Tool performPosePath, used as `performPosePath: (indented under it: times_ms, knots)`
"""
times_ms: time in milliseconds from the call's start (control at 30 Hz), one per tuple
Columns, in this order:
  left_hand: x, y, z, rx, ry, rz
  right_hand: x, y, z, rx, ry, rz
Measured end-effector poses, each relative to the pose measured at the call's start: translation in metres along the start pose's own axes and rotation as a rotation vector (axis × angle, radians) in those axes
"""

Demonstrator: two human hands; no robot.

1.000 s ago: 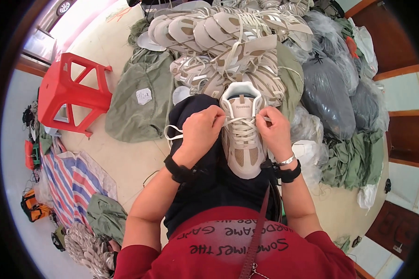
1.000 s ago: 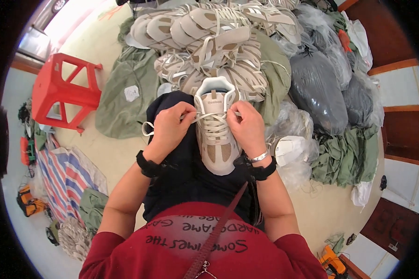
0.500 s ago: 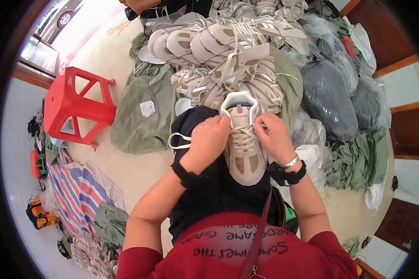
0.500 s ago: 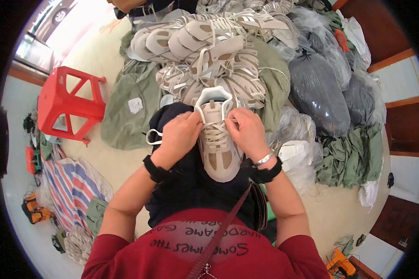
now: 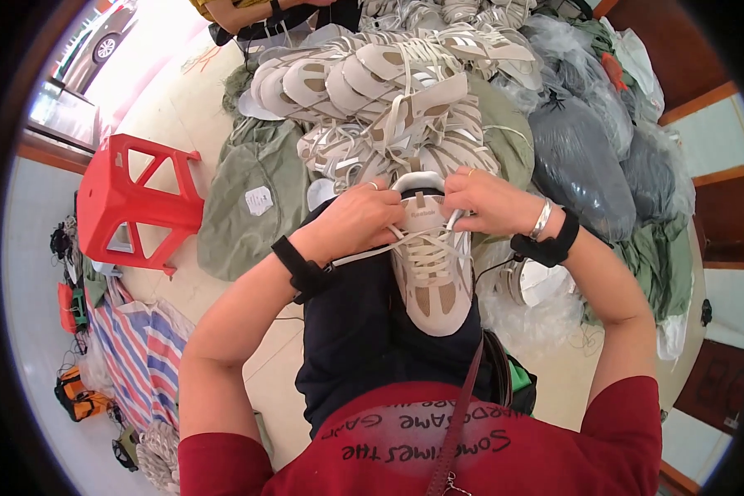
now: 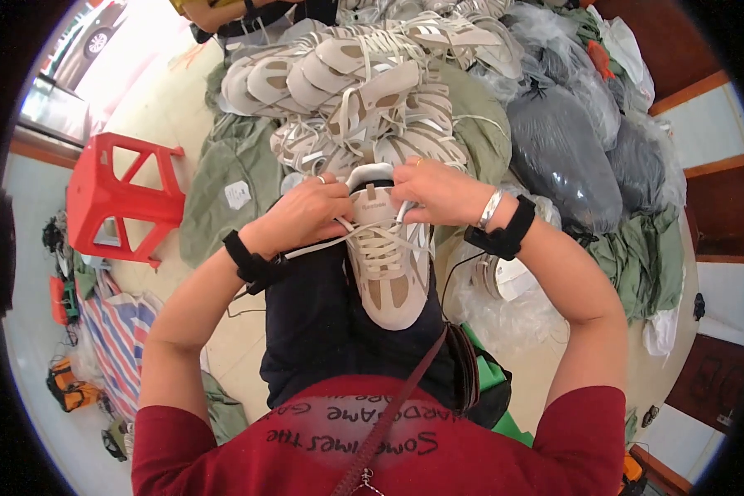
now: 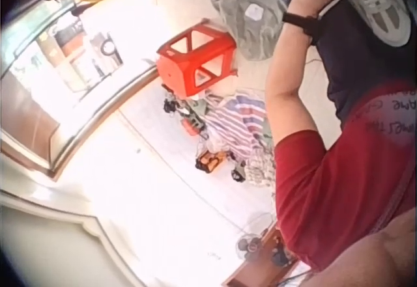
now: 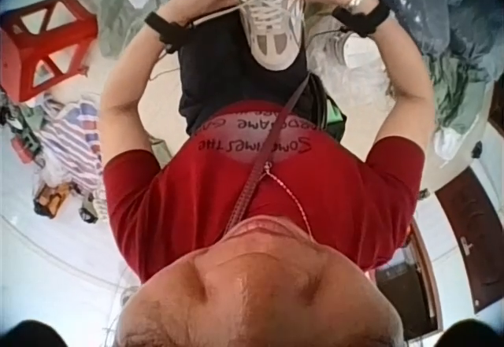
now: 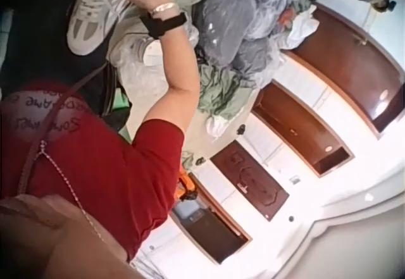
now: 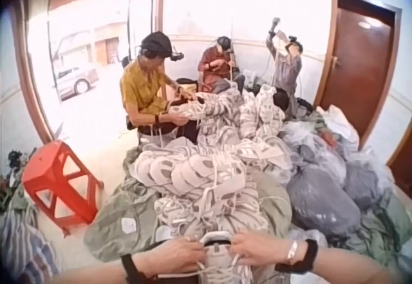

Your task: Inserting and arranging laces into new athletic shoes.

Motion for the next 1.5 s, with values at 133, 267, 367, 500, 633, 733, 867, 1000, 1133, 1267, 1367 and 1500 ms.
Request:
performPosePath:
  times_ms: [133,267,367,500,633,733,867,1000,1133,1267,1367,1500]
  knots:
    - [-0.002,0.001,-0.002,0.123,-0.038,0.023,-0.002,0.0,-0.001,-0.013,0.029,0.016]
    - [-0.01,0.01,-0.005,0.136,-0.162,0.048,-0.011,0.009,-0.003,0.097,0.121,0.02]
    - [-0.013,0.018,-0.01,0.148,-0.24,0.03,-0.024,0.011,0.0,0.069,0.203,-0.155]
    - [-0.023,0.027,-0.022,0.315,-0.374,0.024,-0.036,0.016,0.011,0.035,0.312,-0.258]
    - [-0.034,-0.009,-0.039,1.017,-0.792,0.226,-0.052,-0.013,0.034,-0.127,0.082,0.57]
    - [-0.045,-0.044,-0.05,1.074,-0.662,0.464,-0.064,-0.049,0.03,-0.705,0.395,0.777]
    - [-0.058,-0.068,-0.046,1.106,-0.54,0.519,-0.069,-0.051,0.027,-0.813,0.447,0.852]
    - [-0.062,-0.063,-0.04,1.067,-0.501,0.5,-0.061,-0.038,0.037,-0.999,0.45,0.836]
    - [-0.06,-0.063,-0.039,1.069,-0.489,0.48,-0.063,-0.031,0.029,-1.283,0.411,0.681]
    - [-0.069,-0.063,-0.039,1.097,-0.534,0.469,-0.066,-0.041,0.023,-1.107,0.388,0.68]
    - [-0.074,-0.064,-0.036,1.215,-0.546,0.546,-0.071,-0.069,0.028,-0.871,0.292,0.804]
    - [-0.091,-0.049,-0.047,1.49,-0.472,0.341,-0.082,-0.098,0.071,-0.79,0.212,0.985]
Point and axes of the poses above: each hand's wrist, its own x-axis away from the middle knuckle, its own y-axis out of the palm, z = x × y, the point moved 3 cm from there along -x, towards the middle knuckle, and after that the axes turned 7 degrees about -y, right-handed, at the moved point
